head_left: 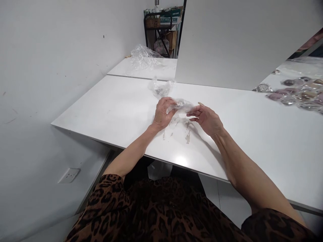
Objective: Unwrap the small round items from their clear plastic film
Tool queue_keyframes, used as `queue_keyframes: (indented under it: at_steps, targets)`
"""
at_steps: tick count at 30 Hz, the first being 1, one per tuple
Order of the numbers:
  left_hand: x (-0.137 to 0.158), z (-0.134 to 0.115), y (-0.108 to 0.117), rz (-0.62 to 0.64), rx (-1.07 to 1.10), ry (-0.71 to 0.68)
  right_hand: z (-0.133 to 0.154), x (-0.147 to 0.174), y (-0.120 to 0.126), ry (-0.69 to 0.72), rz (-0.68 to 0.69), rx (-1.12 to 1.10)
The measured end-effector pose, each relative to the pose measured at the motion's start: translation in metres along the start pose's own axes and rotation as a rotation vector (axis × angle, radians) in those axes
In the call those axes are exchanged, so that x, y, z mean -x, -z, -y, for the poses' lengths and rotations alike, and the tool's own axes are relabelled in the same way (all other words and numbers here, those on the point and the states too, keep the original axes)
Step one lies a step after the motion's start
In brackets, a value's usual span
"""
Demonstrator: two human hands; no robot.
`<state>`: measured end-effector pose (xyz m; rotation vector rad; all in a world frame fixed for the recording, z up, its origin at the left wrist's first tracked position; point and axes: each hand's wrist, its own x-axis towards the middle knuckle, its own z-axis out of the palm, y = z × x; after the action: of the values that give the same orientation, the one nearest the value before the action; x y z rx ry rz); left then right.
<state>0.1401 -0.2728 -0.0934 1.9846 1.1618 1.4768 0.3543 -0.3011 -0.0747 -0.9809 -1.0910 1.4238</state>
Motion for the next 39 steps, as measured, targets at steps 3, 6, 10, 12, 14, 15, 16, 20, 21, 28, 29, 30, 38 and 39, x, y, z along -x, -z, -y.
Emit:
queue_keyframes:
  at_steps: [3,6,10,12,14,15,16,20,21,28,29,30,38,39]
  targets:
    - [0.005,-0.001,0.001,0.076,-0.198,-0.122,-0.002,-0.001,-0.001,-0.002,-0.027,0.075]
    - [0.008,-0.002,0.0,0.096,-0.291,-0.134,-0.005,-0.002,-0.002,0.093,-0.071,0.103]
    - [0.008,-0.002,-0.001,0.101,-0.254,-0.106,-0.003,0.0,-0.004,0.275,-0.129,0.076]
    - [0.009,-0.004,-0.001,0.127,-0.196,-0.085,-0.002,0.002,-0.005,0.333,-0.128,0.078]
    - [0.01,-0.006,0.0,0.122,-0.125,-0.072,-0.001,0.004,-0.006,0.374,-0.118,0.072]
    - [0.01,-0.008,0.001,0.107,-0.077,-0.063,-0.001,0.005,-0.006,0.393,-0.12,0.073]
    - [0.01,-0.009,0.002,0.09,-0.019,-0.044,0.0,0.005,-0.005,0.411,-0.128,0.08]
    - [0.008,-0.011,0.007,-0.017,0.244,0.159,0.001,0.008,-0.003,0.46,-0.153,0.132]
    - [0.006,-0.011,0.008,-0.038,0.296,0.22,0.001,0.009,-0.003,0.461,-0.14,0.144]
    - [-0.005,-0.01,0.009,0.262,0.869,0.714,-0.004,0.016,-0.005,0.455,0.098,0.302]
    - [-0.005,-0.01,0.009,0.261,0.915,0.752,-0.004,0.016,-0.004,0.45,0.118,0.327]
    - [-0.005,-0.009,0.008,0.234,0.933,0.765,-0.005,0.016,-0.003,0.44,0.132,0.347]
    - [0.004,-0.009,-0.001,-0.047,0.411,0.229,-0.016,-0.001,0.0,0.146,-0.038,0.052]
    - [0.006,-0.011,-0.002,-0.057,0.347,0.15,-0.017,-0.002,0.0,0.115,-0.044,0.034]
